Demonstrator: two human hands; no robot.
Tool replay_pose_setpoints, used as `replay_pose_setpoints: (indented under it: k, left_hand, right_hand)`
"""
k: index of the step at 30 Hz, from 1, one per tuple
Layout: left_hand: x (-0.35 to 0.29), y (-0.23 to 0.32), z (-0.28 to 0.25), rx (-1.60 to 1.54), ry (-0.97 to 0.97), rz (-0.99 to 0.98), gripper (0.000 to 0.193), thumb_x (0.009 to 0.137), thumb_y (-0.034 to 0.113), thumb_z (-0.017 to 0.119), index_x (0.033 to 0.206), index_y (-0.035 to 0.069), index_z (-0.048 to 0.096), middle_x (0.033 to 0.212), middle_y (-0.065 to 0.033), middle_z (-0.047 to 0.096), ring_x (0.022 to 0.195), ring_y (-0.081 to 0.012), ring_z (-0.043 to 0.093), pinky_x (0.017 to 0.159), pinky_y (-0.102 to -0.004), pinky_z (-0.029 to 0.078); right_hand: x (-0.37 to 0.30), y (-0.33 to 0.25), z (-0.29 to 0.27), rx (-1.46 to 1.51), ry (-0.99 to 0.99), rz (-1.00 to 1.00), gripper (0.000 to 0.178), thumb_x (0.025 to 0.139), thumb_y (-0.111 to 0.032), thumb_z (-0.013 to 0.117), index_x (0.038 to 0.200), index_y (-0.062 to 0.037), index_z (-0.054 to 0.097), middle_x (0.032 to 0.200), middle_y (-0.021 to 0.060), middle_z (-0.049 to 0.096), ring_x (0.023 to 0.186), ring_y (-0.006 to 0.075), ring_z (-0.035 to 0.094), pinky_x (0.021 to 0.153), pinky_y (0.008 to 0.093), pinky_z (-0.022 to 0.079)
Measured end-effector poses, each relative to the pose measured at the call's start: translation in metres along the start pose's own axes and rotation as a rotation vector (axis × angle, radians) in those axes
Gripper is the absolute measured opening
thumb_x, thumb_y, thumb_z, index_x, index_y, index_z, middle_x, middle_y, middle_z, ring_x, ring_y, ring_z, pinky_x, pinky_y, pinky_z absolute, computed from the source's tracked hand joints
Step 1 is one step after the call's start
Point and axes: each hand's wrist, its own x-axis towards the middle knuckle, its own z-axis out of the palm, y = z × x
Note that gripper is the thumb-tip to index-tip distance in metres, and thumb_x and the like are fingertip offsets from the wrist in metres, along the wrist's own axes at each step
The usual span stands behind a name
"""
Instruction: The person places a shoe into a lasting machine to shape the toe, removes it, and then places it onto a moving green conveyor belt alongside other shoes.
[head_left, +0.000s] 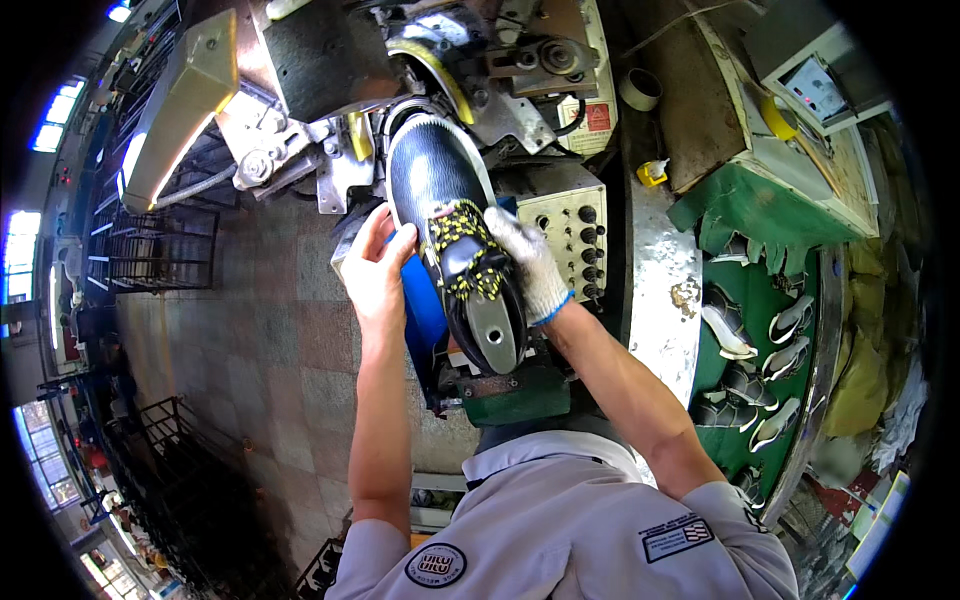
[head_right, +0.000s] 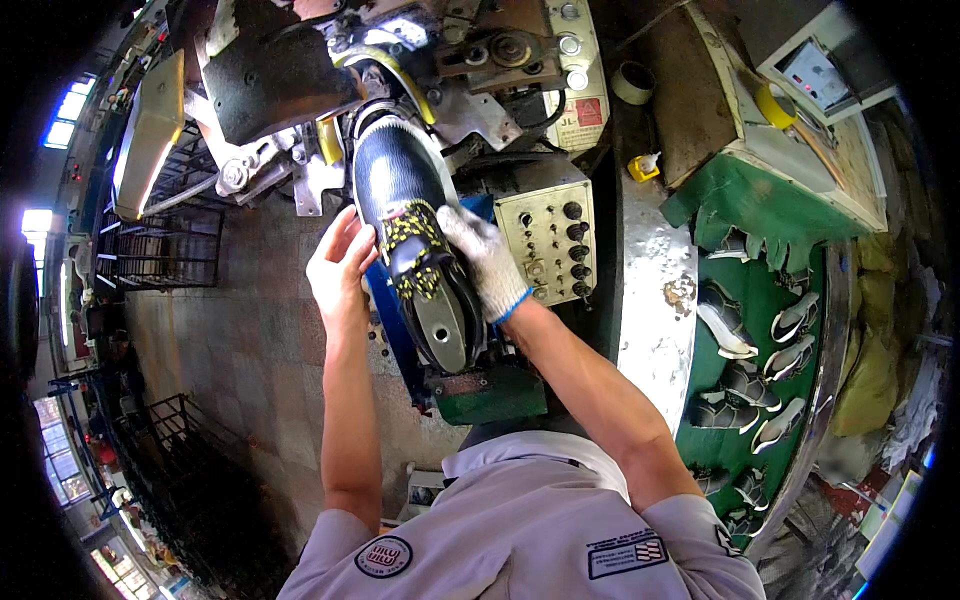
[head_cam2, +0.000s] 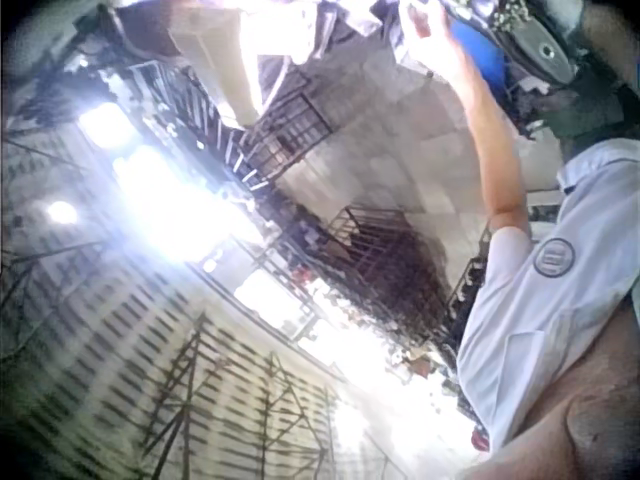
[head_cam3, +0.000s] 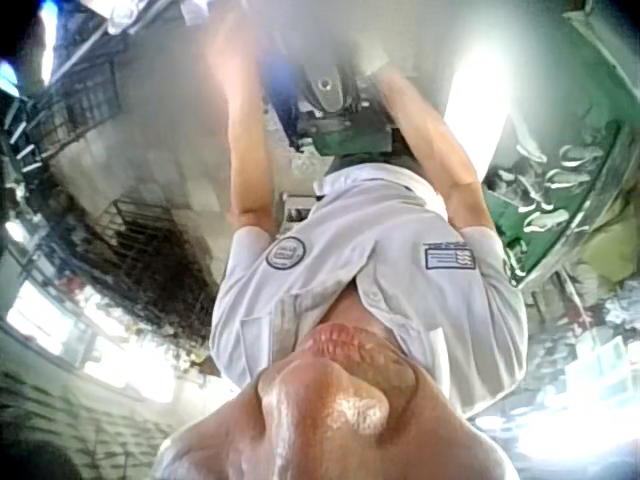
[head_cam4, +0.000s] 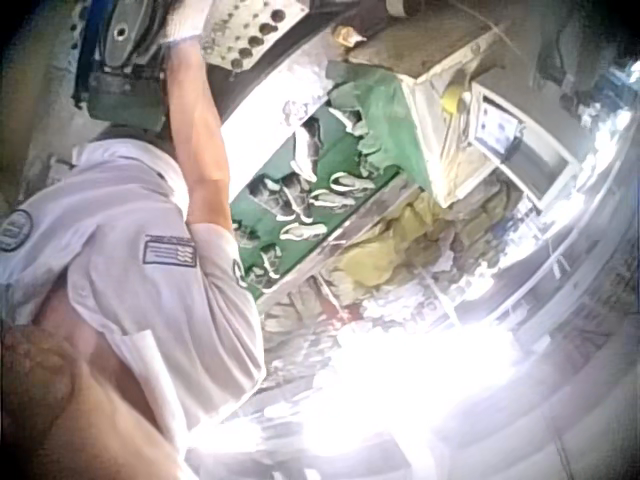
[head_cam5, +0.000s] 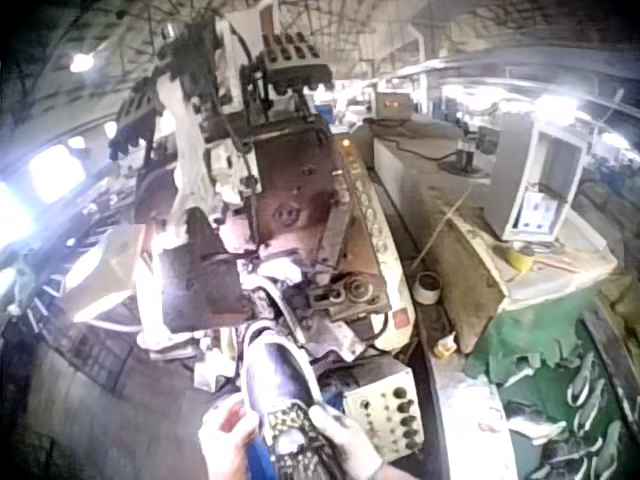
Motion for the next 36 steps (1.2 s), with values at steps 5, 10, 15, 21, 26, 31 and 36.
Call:
replay_pose_setpoints:
  k: [5, 10, 15, 21, 26, 31, 36]
  left_hand:
    - [0.029, -0.037, -0.004, -0.013, 0.000, -0.127, 0.044, 0.101, 0.034, 0.062, 0.131, 0.001, 0.062, 0.112, -0.0077, 0.068, 0.094, -0.0111, 0.065, 0.081, -0.0257, 0.053]
    - [0.014, -0.040, 0.025, -0.634, -0.171, -0.417, 0.053, 0.108, 0.050, 0.040, 0.131, 0.006, 0.058, 0.113, -0.0094, 0.070, 0.096, -0.0199, 0.070, 0.086, -0.0368, 0.058]
    - [0.022, -0.023, 0.008, -0.593, -0.227, -0.461, 0.055, 0.108, 0.052, 0.041, 0.127, 0.004, 0.060, 0.110, -0.0110, 0.071, 0.095, -0.0213, 0.071, 0.085, -0.0378, 0.060]
    - [0.027, -0.012, 0.000, -0.457, -0.197, -0.485, 0.054, 0.106, 0.052, 0.046, 0.125, 0.004, 0.063, 0.108, -0.0098, 0.072, 0.091, -0.0192, 0.071, 0.084, -0.0353, 0.059]
    - [0.034, -0.018, -0.015, -0.397, -0.163, -0.489, 0.052, 0.107, 0.047, 0.046, 0.129, 0.003, 0.062, 0.110, -0.0088, 0.072, 0.095, -0.0189, 0.071, 0.087, -0.0348, 0.059]
    - [0.027, -0.015, -0.006, -0.387, -0.103, -0.528, 0.053, 0.106, 0.051, 0.048, 0.127, 0.004, 0.063, 0.109, -0.0097, 0.072, 0.093, -0.0191, 0.071, 0.085, -0.0350, 0.058]
    - [0.013, -0.025, 0.029, -0.387, -0.095, -0.340, 0.056, 0.108, 0.053, 0.040, 0.124, 0.004, 0.062, 0.107, -0.0077, 0.072, 0.090, -0.0184, 0.071, 0.083, -0.0348, 0.059]
  right_hand:
    - [0.051, 0.008, 0.012, -0.050, 0.018, -0.094, 0.037, 0.096, -0.031, 0.070, 0.116, 0.0003, 0.069, 0.102, 0.0022, 0.069, 0.089, 0.0092, 0.062, 0.082, 0.0261, 0.051]
    - [0.053, 0.004, 0.016, -0.207, 0.101, -0.144, 0.042, 0.095, -0.035, 0.071, 0.112, 0.0025, 0.070, 0.099, 0.0038, 0.070, 0.086, 0.0094, 0.062, 0.079, 0.0262, 0.051]
    - [0.042, 0.012, 0.023, -0.719, 0.219, -0.399, 0.076, 0.096, -0.036, 0.070, 0.152, 0.0016, 0.034, 0.135, 0.0294, 0.060, 0.121, 0.0319, 0.062, 0.102, 0.0399, 0.048]
    - [0.082, 0.014, 0.019, -0.651, -0.029, -0.408, 0.073, 0.105, -0.045, 0.048, 0.160, -0.0053, 0.022, 0.141, 0.0333, 0.052, 0.125, 0.0414, 0.058, 0.102, 0.0411, 0.045]
    - [0.079, 0.011, 0.027, -0.725, 0.090, -0.402, 0.076, 0.101, -0.047, 0.053, 0.158, -0.0046, 0.027, 0.120, 0.0361, 0.062, 0.111, 0.0452, 0.064, 0.094, 0.0448, 0.049]
    - [0.071, 0.005, 0.027, -0.806, 0.102, -0.442, 0.076, 0.101, -0.053, 0.051, 0.156, -0.0029, 0.033, 0.123, 0.0339, 0.063, 0.114, 0.0444, 0.063, 0.096, 0.0430, 0.048]
    - [0.050, 0.013, 0.010, -0.574, 0.081, -0.300, 0.070, 0.104, -0.053, 0.050, 0.148, 0.0002, 0.047, 0.118, 0.0160, 0.068, 0.108, 0.0177, 0.060, 0.100, 0.0310, 0.045]
